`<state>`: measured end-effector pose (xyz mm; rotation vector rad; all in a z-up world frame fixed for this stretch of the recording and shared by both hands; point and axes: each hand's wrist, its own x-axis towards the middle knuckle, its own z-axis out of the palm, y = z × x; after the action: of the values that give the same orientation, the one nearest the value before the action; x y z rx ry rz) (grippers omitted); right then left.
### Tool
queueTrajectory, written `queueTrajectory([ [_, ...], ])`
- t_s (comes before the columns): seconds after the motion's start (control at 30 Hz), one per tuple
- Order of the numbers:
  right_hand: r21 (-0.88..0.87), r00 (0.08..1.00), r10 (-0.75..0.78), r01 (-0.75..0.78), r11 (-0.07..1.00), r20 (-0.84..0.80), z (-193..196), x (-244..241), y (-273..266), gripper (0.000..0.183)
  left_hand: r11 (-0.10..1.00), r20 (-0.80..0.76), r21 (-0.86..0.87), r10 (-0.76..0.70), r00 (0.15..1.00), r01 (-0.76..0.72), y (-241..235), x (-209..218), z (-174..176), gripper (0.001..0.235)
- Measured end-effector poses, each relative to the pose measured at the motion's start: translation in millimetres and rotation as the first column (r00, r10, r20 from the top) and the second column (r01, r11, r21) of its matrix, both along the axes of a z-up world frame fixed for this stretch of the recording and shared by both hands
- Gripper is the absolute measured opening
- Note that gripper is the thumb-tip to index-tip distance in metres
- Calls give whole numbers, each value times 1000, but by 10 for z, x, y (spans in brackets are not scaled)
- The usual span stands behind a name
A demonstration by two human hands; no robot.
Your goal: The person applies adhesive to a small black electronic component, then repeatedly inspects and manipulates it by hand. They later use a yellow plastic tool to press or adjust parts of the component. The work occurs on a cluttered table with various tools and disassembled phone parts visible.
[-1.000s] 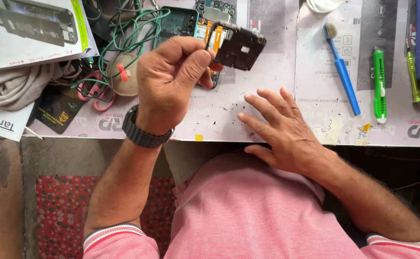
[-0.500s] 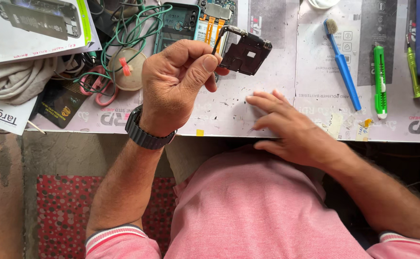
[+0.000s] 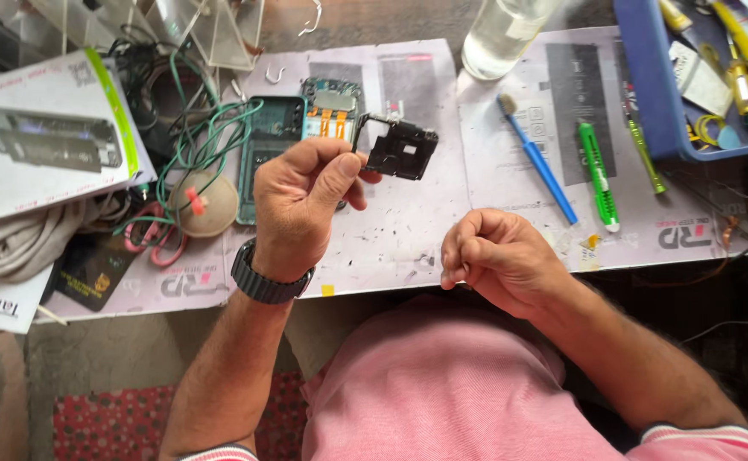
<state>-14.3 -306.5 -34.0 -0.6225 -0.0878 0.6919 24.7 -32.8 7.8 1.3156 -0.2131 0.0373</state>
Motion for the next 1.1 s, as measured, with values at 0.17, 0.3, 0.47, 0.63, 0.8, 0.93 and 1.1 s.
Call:
queueTrajectory([
  [0.17,-284,983,-115,153,946,146,-29,155,-43,21,997,-46,-57,-54,997,52,-61,116,-77,12],
  [0.3,-333,935,-164,271,903,315,206,455,-91,20,990,-53,-95,-114,992,108,-179,268,33,15],
  [0.47,-238,886,-271,376,896,376,363,833,-184,33,968,-50,-180,-187,981,175,-268,431,157,15],
  [0.63,-51,828,-280,347,937,486,571,1170,-182,50,968,-6,-162,-193,981,190,-286,575,271,16],
  [0.8,-366,836,-286,478,799,468,657,1360,-49,17,968,21,-176,-176,984,177,-232,733,309,16],
  [0.93,-372,866,-245,421,827,436,513,1448,29,23,961,56,-201,-184,981,192,-153,878,291,15],
  [1.1,-146,860,-247,343,928,447,294,1521,139,34,969,47,-195,-147,988,154,-84,1007,190,14],
])
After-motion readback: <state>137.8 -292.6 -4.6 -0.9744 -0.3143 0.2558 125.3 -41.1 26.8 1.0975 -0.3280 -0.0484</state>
